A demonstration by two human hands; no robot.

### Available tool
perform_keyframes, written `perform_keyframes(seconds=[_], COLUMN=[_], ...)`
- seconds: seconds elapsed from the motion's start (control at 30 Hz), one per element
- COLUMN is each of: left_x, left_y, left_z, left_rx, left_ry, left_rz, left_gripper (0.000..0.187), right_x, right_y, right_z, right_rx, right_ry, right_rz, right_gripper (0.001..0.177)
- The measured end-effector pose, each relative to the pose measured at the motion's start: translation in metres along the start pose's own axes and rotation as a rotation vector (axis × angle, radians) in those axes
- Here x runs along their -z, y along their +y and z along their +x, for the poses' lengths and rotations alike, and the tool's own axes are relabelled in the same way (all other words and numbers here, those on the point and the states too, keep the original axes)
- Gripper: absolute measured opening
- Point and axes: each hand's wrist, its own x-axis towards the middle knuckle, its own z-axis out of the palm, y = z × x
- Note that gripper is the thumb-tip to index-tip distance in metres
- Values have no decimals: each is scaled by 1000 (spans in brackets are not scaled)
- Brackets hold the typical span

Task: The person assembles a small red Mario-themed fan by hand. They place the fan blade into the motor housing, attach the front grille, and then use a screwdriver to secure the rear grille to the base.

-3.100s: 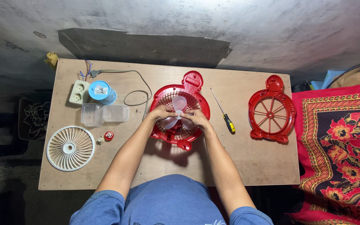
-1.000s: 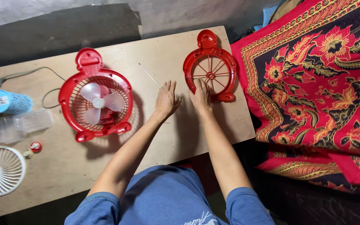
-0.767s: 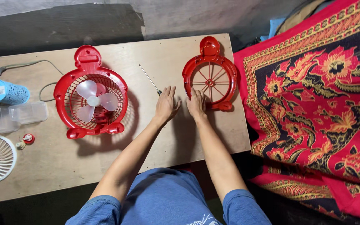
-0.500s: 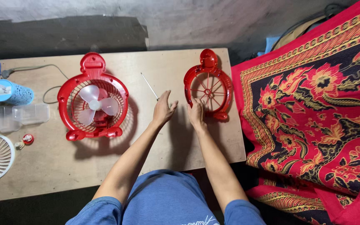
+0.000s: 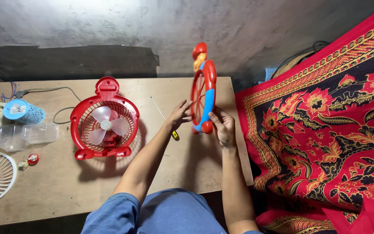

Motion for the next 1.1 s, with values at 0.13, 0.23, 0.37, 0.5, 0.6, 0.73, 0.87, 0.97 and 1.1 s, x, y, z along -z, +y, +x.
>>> perform_keyframes(seconds=[0.13, 0.23, 0.37, 0.5, 0.6, 0.73, 0.87, 0.97, 1.1], left_x=[10, 29, 54, 77, 102, 148, 208, 258, 312], left_y=[-3, -6, 15, 47, 68, 82, 78, 69, 52], left_z=[5, 8, -12, -67, -111, -156, -185, -198, -209], left_rx=[-231, -432, -656, -587, -859, -1019, -864, -810, -761], left_ry=[58, 182, 367, 502, 543, 656, 771, 863, 927], left_rz=[-20, 47, 198, 284, 452, 634, 647, 719, 723], left_gripper=[73, 66, 64, 65, 62, 62, 61, 62, 62], right_x=[-1, -6, -12, -30, -60, -114, -169, -195, -219], right_y=[3, 8, 7, 19, 41, 79, 133, 175, 221], right_z=[0, 3, 12, 17, 19, 19, 14, 13, 8], right_rx=[-45, -46, -36, -69, 33, 57, 72, 101, 28], right_ry=[-69, -71, -27, 58, 89, 183, 175, 66, -76], right_rz=[161, 153, 136, 70, -51, -112, -163, -199, -197], right_gripper=[34, 34, 39, 45, 48, 71, 90, 90, 95])
